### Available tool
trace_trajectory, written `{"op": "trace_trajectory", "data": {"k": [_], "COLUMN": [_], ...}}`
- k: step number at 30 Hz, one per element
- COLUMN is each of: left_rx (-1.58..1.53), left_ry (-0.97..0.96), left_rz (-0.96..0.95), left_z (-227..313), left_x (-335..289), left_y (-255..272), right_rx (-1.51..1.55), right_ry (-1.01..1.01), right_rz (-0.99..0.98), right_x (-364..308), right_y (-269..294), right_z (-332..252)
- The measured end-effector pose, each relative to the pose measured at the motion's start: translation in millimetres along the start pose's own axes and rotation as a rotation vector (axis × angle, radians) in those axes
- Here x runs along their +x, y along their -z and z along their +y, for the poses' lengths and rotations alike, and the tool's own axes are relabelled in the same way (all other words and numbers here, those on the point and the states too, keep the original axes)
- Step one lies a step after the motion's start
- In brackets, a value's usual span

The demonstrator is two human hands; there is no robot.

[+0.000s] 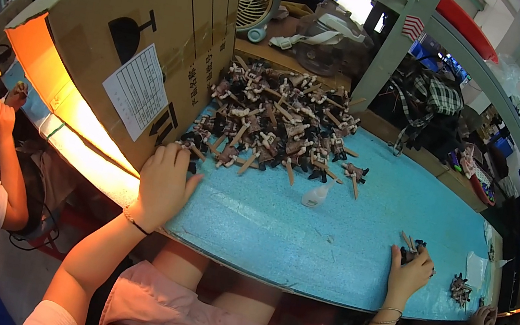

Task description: The person applies glue to small plastic figurines using a glue bottle.

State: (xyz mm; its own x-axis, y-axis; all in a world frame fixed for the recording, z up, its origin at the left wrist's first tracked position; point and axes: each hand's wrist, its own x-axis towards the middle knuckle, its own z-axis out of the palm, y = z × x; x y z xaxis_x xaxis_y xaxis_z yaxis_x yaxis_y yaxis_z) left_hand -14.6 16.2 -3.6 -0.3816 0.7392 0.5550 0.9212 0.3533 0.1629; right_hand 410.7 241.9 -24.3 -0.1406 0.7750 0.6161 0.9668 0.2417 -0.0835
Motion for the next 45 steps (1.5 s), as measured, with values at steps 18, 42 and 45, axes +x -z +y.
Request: {"op": "trace_trajectory", "data": {"k": [18,42,45], "left_rx": [-0.512,-1.059,-1.215], "left_ry": [-0.115,0.159,0.231], "left_rz": [-0.019,-0.375,-0.318], "left_z": [7,59,42], "left_x": [-40,-53,-37], "left_y": [26,16,-13], "right_rx": [1.076,2.120,2.043], "right_ry": [0.113,-0.548,-0.455], "right_rz": [-0.853,-0.988,-0.990], "right_x": [29,-45,-56], "right_y": [1,54,62], "right_z": [-173,-192,-190]}}
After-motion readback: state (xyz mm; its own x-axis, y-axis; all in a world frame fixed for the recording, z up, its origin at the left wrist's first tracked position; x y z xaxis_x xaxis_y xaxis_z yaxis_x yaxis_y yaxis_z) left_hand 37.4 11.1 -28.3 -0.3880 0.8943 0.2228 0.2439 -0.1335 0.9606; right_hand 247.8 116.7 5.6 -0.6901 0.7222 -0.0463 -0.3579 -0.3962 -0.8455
